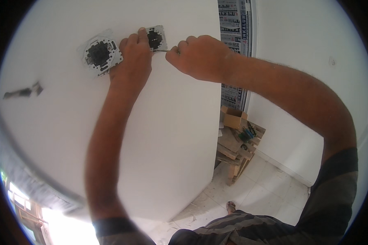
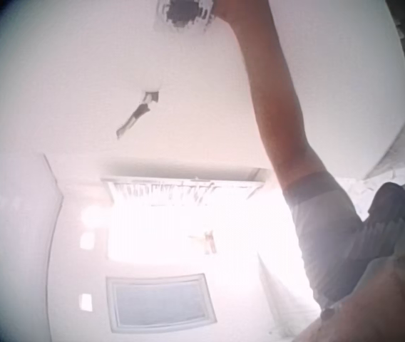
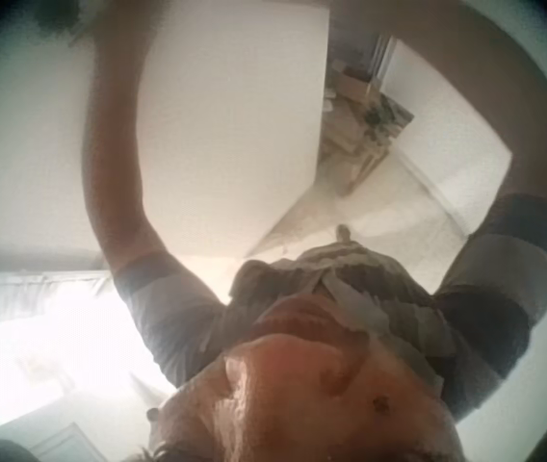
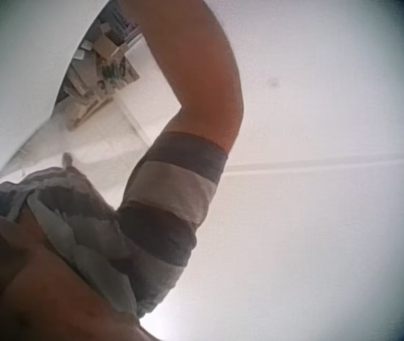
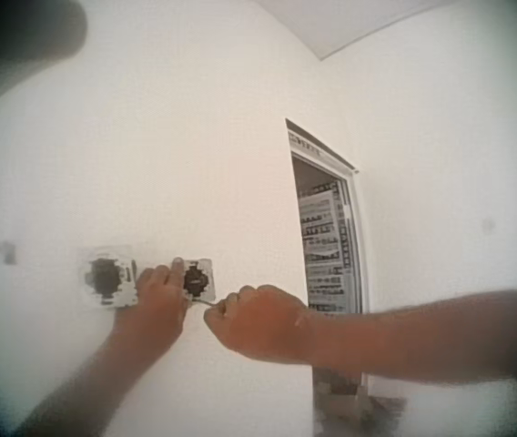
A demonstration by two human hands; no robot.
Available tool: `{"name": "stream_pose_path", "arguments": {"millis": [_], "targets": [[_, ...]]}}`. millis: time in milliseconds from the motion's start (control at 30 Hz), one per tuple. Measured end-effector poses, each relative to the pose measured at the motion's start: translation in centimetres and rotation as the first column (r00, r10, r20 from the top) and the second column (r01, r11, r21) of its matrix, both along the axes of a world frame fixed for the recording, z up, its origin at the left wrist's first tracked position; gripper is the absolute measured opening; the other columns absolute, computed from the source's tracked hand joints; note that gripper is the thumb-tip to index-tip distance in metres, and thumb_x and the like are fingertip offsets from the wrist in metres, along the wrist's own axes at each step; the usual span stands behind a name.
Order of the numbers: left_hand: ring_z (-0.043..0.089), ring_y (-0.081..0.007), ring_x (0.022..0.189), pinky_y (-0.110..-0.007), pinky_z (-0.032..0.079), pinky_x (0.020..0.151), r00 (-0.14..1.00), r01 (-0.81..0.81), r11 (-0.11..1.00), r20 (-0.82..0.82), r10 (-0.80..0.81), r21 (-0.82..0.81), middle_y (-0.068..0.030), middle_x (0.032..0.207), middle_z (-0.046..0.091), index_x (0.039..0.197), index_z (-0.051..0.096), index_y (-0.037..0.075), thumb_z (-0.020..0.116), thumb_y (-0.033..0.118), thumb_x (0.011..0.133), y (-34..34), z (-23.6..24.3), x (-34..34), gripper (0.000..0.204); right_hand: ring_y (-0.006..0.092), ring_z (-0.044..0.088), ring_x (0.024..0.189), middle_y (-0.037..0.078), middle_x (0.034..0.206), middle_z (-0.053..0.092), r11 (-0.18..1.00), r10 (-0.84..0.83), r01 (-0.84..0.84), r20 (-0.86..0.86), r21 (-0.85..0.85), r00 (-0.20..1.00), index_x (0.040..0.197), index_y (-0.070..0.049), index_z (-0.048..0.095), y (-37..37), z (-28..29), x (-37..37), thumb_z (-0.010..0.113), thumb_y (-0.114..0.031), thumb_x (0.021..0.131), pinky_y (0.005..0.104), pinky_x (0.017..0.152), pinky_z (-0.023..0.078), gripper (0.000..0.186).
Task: The person installs an electrical switch into a wall box, connecting wires and securing the device with a screwdriver. The person retrieves tools and components from a nearby box and repeatedly tightens screws to mount the switch.
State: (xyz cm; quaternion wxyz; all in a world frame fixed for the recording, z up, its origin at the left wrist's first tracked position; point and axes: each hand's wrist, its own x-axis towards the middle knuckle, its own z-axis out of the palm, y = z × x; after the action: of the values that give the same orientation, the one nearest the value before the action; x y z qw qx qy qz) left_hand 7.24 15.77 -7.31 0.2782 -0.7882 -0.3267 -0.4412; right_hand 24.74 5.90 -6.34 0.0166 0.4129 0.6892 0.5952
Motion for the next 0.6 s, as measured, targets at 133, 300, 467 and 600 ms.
{"name": "stream_pose_path", "arguments": {"millis": [133, 300, 467, 600], "targets": [[0.060, -0.0336, 0.114, -0.046, 0.054, 0.090, 1.000, 0.013, 0.995, -0.025, -0.011, 0.095, -0.0152, 0.116, 0.060, 0.146, 0.046, -0.002, 0.075, 0.014, 0.090, 0.9, -0.1, -0.1, 0.065, 0.0154, 0.060, 0.055, 0.009, 0.073, 0.064, 0.967, -0.077, -0.107, -0.665, -0.231, 0.743, 0.105, -0.002, 0.064, -0.6, 0.5, -1.2, 0.066, -0.014, 0.095, 0.0301, 0.046, 0.046, 0.016], [0.061, -0.0349, 0.111, -0.046, 0.054, 0.091, 0.998, 0.056, 0.997, -0.020, -0.055, 0.051, -0.0179, 0.112, 0.061, 0.145, 0.046, -0.004, 0.075, 0.014, 0.089, 1.2, 0.2, 0.1, 0.066, 0.0121, 0.053, 0.052, 0.007, 0.072, 0.060, 0.849, -0.296, -0.477, -0.952, -0.227, -0.073, 0.105, -0.002, 0.063, -0.6, 1.5, -2.7, 0.066, -0.014, 0.094, 0.0298, 0.042, 0.038, 0.017], [0.060, -0.0339, 0.110, -0.046, 0.054, 0.090, 0.999, 0.031, 0.998, -0.026, -0.030, 0.057, -0.0161, 0.113, 0.061, 0.145, 0.047, -0.004, 0.075, 0.015, 0.090, 0.5, 0.2, 0.1, 0.064, 0.0168, 0.060, 0.057, 0.010, 0.078, 0.064, 0.926, -0.018, -0.345, -0.931, -0.154, 0.366, 0.107, -0.004, 0.063, 1.0, 0.6, -0.8, 0.068, -0.011, 0.090, 0.0325, 0.047, 0.045, 0.019], [0.059, -0.0326, 0.112, -0.044, 0.054, 0.090, 0.999, 0.014, 0.997, -0.046, -0.011, 0.070, -0.0144, 0.114, 0.060, 0.145, 0.047, -0.003, 0.074, 0.016, 0.090, 1.2, 0.0, -0.1, 0.064, 0.0238, 0.070, 0.069, 0.014, 0.083, 0.069, 0.999, 0.049, -0.047, -0.133, 0.019, 0.990, 0.107, -0.004, 0.063, 0.6, -0.4, -0.2, 0.068, -0.010, 0.090, 0.0374, 0.061, 0.056, 0.019]]}}
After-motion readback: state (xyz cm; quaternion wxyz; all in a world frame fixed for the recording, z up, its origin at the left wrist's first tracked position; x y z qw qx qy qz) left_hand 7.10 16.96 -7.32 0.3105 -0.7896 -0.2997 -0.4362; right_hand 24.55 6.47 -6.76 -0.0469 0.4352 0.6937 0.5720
